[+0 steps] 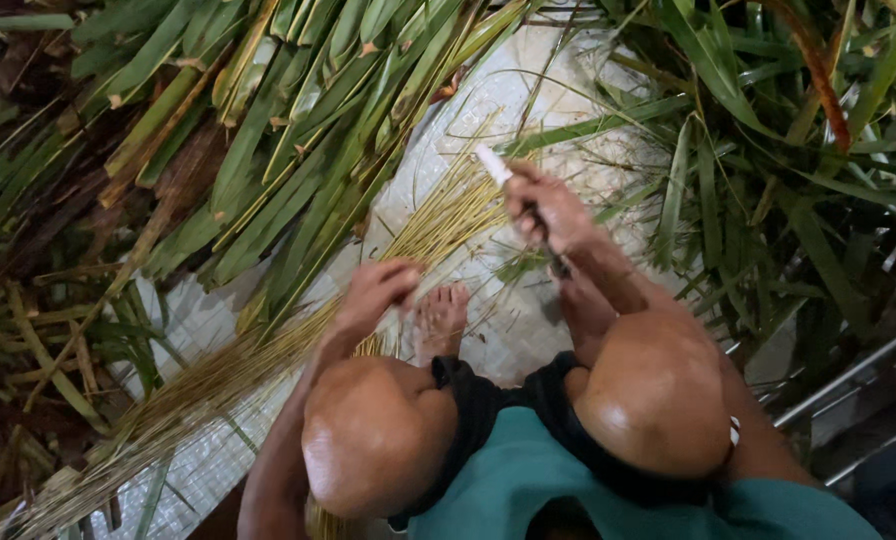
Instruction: The person strips the central rib from palm leaves using a small blade.
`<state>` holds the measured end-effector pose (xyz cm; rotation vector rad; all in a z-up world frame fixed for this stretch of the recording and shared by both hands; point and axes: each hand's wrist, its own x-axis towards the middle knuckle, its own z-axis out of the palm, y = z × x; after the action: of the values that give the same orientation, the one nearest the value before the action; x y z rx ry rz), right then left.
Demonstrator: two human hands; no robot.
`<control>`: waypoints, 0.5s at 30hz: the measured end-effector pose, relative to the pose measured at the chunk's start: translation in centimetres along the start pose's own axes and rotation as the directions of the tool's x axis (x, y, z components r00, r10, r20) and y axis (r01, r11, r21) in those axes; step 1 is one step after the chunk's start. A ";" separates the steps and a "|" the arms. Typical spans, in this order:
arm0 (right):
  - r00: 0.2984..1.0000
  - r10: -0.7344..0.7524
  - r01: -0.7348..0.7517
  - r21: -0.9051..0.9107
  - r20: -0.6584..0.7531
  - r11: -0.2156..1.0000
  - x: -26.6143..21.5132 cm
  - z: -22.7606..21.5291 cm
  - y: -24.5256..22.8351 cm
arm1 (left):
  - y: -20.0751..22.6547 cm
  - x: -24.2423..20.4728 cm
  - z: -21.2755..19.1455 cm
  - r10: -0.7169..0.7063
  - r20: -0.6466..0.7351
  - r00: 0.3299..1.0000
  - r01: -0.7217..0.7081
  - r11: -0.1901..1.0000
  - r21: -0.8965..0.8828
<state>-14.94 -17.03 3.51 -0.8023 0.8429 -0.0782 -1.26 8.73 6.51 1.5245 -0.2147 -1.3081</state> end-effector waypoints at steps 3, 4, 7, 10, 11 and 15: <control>0.998 0.008 -0.004 -0.055 0.069 0.998 -0.5 1.3 1.0 | 0.7 4.2 3.1 0.151 0.063 0.987 -0.153 0.988 0.027; 0.995 0.010 -0.010 -0.007 0.098 1.000 -0.6 1.5 1.2 | 0.8 5.2 4.1 0.135 0.031 0.990 -0.133 0.989 -0.062; 0.992 0.006 -0.011 0.040 0.129 0.999 -0.5 1.3 1.2 | 0.8 6.7 5.3 0.139 -0.013 0.990 -0.140 0.984 -0.110; 0.992 0.023 -0.028 0.038 0.126 0.999 -0.4 1.0 1.3 | 0.4 6.1 4.3 0.215 -0.029 0.976 -0.214 0.976 0.035; 0.992 0.043 -0.047 0.034 0.119 0.998 -0.5 0.9 1.4 | 0.1 5.5 3.8 0.269 -0.024 0.963 -0.263 0.955 0.135; 0.999 0.037 -0.039 0.057 0.031 0.998 0.2 -0.8 -1.0 | -1.5 3.0 1.2 0.289 -0.060 0.955 -0.271 0.940 0.209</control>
<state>-15.15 -18.24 3.73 -0.7316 0.8236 -0.0560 -1.78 6.56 3.75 1.6476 -0.4993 -1.0124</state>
